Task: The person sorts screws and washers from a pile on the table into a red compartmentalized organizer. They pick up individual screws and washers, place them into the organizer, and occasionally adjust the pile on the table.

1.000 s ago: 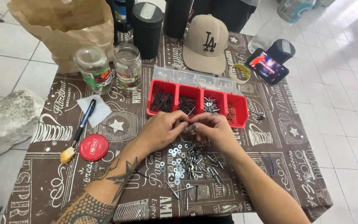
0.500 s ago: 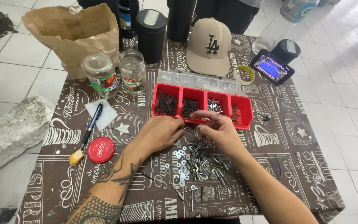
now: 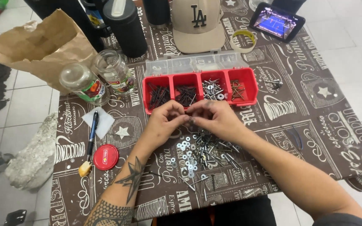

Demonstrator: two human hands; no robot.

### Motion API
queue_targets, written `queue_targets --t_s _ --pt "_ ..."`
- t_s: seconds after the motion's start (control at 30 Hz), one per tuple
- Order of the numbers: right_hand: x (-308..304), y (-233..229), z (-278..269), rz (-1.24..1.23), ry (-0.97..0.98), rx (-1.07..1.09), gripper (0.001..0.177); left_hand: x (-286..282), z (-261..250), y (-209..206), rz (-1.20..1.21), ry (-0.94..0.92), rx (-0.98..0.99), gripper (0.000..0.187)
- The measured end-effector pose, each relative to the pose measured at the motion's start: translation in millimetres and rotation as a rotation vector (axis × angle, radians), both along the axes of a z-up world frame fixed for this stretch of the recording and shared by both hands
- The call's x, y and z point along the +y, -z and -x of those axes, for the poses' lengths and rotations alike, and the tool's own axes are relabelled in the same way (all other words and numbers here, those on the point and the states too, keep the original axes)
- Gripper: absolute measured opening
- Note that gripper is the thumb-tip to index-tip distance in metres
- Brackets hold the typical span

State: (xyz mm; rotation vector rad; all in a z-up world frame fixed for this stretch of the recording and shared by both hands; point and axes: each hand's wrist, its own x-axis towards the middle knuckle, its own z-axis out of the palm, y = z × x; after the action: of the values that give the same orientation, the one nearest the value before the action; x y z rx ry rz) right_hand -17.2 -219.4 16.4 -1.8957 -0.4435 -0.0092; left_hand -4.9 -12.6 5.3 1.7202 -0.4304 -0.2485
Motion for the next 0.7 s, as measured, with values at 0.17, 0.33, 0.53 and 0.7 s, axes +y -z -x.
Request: queue_targets --t_s 0.17,0.33,0.53,0.7 --pt "-1.9 -13.2 2.8 -0.11 -0.053 0.228 0.02 -1.1 -0.3 1.3 0.136 0.064 0.125 0.011" --pt "-5.3 -7.7 -0.8 -0.294 -0.144 0.412 0.021 -2.0 2.6 -4.5 0.174 0.076 0.154 0.012" --pt "-10.1 26.5 -9.9 -0.467 -0.134 0.461 0.024 0.8 4.8 -4.6 0.147 0.028 0.029 0.011" --pt "-6.9 -0.4 -4.9 -0.443 0.055 0.303 0.027 -1.2 3.7 10.4 -0.276 -0.038 -0.396 0.024"
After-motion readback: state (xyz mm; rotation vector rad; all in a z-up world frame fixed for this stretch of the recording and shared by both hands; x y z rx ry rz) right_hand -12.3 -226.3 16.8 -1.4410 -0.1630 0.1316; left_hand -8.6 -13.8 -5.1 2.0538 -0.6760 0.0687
